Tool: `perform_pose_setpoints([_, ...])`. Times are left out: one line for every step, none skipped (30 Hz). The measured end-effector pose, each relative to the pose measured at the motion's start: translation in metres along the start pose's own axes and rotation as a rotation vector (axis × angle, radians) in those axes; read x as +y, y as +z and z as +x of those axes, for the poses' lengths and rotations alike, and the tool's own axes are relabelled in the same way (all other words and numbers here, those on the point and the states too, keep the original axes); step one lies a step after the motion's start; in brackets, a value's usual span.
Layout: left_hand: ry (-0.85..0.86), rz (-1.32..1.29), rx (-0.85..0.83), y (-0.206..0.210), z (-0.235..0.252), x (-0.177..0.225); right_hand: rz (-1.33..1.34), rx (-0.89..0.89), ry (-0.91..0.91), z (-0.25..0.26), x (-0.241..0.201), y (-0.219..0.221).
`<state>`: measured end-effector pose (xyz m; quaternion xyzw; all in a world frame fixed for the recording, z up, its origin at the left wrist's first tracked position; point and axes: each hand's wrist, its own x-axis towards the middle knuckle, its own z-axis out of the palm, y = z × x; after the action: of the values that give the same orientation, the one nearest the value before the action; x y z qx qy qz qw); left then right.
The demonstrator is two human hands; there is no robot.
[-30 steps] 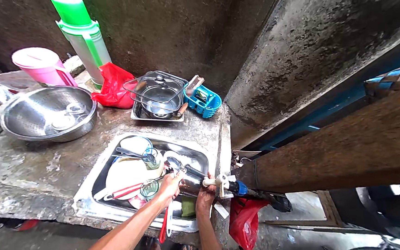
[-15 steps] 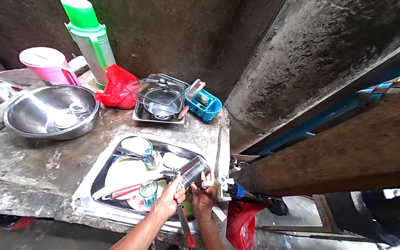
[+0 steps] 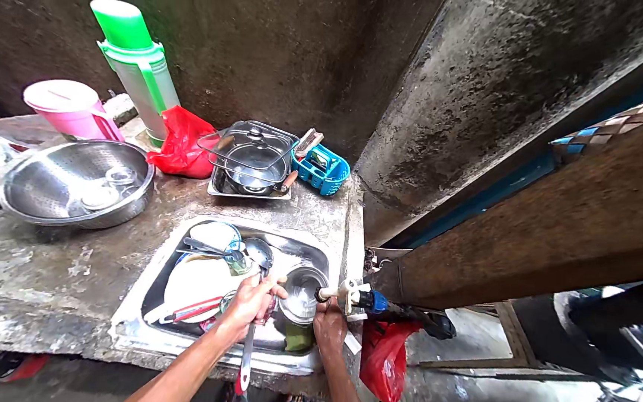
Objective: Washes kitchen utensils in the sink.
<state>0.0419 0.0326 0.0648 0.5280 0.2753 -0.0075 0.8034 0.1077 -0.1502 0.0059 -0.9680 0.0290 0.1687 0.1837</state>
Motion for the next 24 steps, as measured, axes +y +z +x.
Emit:
perform_pose_setpoints([0.045,0.041,0.055,-0.005,0.004,0.002,0.002,0.007,-0.009,0.002,0.0,-0.001])
perform_pose_setpoints([0.071,0.07,0.099,-0.01,0.009,0.0,-0.002,0.005,-0.014,0.003,0.0,-0.002])
perform_pose_setpoints([0.077,0.089,0.131,-0.014,0.013,-0.002,-0.01,-0.008,-0.016,0.003,-0.001,-0.003])
perform_pose_setpoints([0.072,0.097,0.151,-0.016,0.016,-0.005,-0.013,-0.016,-0.026,0.004,-0.001,-0.005])
perform_pose_setpoints([0.061,0.09,0.162,-0.018,0.018,-0.007,-0.003,-0.028,-0.048,0.003,-0.001,-0.007])
perform_pose_setpoints([0.047,0.067,0.169,-0.019,0.018,-0.01,0.011,-0.05,-0.083,0.003,0.0,-0.009])
perform_pose_setpoints([0.036,0.031,0.167,-0.019,0.018,-0.012,0.028,-0.084,-0.122,0.003,0.0,-0.012])
perform_pose_setpoints([0.025,0.005,0.166,-0.018,0.018,-0.014,0.049,-0.108,-0.146,0.004,0.002,-0.014])
perform_pose_setpoints([0.017,-0.009,0.167,-0.018,0.018,-0.017,0.09,-0.098,-0.15,0.005,0.005,-0.012])
perform_pose_setpoints([0.017,-0.02,0.172,-0.018,0.019,-0.02,0.145,-0.071,-0.143,0.008,0.007,-0.01])
perform_pose_setpoints([0.019,-0.031,0.184,-0.018,0.02,-0.021,0.174,-0.065,-0.147,0.011,0.008,-0.009])
perform_pose_setpoints([0.02,-0.034,0.193,-0.018,0.022,-0.021,0.182,-0.087,-0.169,0.012,0.008,-0.01])
perform_pose_setpoints([0.02,-0.035,0.199,-0.018,0.023,-0.02,0.2,-0.115,-0.187,0.012,0.007,-0.011])
perform_pose_setpoints([0.014,-0.032,0.2,-0.017,0.023,-0.019,0.23,-0.136,-0.182,0.011,0.006,-0.013])
perform_pose_setpoints([0.004,-0.03,0.202,-0.017,0.024,-0.018,0.275,-0.16,-0.146,0.011,0.006,-0.015])
perform_pose_setpoints([-0.003,-0.032,0.2,-0.016,0.024,-0.016,0.339,-0.197,-0.078,0.01,0.005,-0.017])
perform_pose_setpoints([-0.007,-0.039,0.201,-0.015,0.024,-0.013,0.412,-0.243,0.007,0.009,0.005,-0.02])
perform_pose_setpoints([-0.01,-0.045,0.204,-0.015,0.025,-0.011,0.458,-0.308,0.084,0.009,0.005,-0.023])
perform_pose_setpoints([-0.014,-0.047,0.205,-0.015,0.024,-0.01,0.494,-0.393,0.153,0.009,0.007,-0.026])
perform_pose_setpoints([-0.019,-0.04,0.205,-0.015,0.024,-0.01,0.518,-0.47,0.211,0.01,0.009,-0.03])
perform_pose_setpoints([-0.022,-0.038,0.203,-0.016,0.025,-0.01,0.53,-0.521,0.244,0.013,0.012,-0.033])
perform_pose_setpoints([-0.025,-0.04,0.198,-0.016,0.026,-0.011,0.531,-0.552,0.246,0.015,0.014,-0.036])
perform_pose_setpoints([-0.029,-0.043,0.188,-0.017,0.026,-0.013,0.514,-0.577,0.235,0.017,0.016,-0.038])
perform_pose_setpoints([-0.037,-0.051,0.172,-0.019,0.026,-0.014,0.468,-0.595,0.22,0.02,0.018,-0.04])
